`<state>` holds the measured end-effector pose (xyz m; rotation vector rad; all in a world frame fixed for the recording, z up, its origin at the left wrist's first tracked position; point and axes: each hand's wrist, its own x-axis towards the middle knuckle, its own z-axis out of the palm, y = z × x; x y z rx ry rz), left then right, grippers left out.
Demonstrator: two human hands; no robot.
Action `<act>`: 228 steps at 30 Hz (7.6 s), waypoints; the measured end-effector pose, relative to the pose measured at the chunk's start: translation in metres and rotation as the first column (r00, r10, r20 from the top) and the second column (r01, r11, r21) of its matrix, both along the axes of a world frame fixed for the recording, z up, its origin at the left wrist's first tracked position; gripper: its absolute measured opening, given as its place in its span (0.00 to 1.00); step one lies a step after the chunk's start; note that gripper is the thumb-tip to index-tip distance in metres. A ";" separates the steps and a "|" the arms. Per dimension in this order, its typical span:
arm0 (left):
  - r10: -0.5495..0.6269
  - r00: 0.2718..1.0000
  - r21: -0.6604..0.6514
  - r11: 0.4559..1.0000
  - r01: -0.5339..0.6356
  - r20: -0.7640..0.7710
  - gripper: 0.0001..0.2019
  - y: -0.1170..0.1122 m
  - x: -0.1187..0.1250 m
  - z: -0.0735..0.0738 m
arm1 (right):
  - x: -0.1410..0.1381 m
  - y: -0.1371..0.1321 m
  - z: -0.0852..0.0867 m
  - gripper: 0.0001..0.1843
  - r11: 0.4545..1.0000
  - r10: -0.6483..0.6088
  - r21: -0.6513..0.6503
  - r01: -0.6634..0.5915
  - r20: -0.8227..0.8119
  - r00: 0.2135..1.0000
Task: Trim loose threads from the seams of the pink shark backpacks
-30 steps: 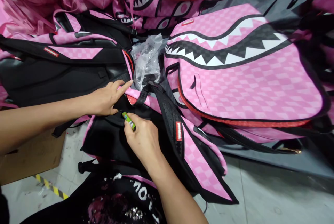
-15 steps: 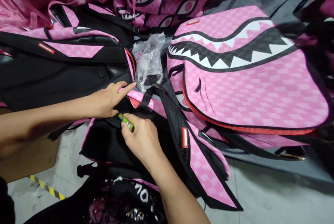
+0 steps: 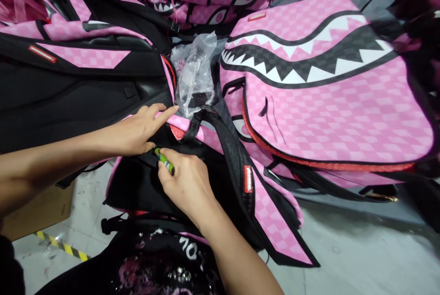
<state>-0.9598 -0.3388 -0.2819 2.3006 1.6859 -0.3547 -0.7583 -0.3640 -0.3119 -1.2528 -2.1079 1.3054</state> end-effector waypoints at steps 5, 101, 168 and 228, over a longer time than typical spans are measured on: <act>-0.003 1.000 -0.019 1.000 0.003 0.017 0.51 0.002 -0.001 -0.001 | -0.004 0.002 0.001 0.18 1.000 -0.019 -0.008 0.019 0.004 1.000; 0.024 0.999 -0.020 1.000 -0.023 0.029 0.50 0.004 0.003 -0.006 | 0.004 -0.005 0.001 0.15 0.976 -0.077 0.214 0.027 0.232 0.970; 0.047 0.999 0.128 0.991 -0.045 -0.006 0.51 -0.025 0.012 -0.002 | -0.011 0.194 -0.018 0.09 0.817 -0.028 0.427 -0.389 0.702 0.712; 0.048 0.436 0.261 0.742 -0.618 0.899 0.12 -0.073 -0.007 0.001 | 0.013 0.042 0.045 0.09 0.884 -0.154 0.405 0.232 -0.216 0.964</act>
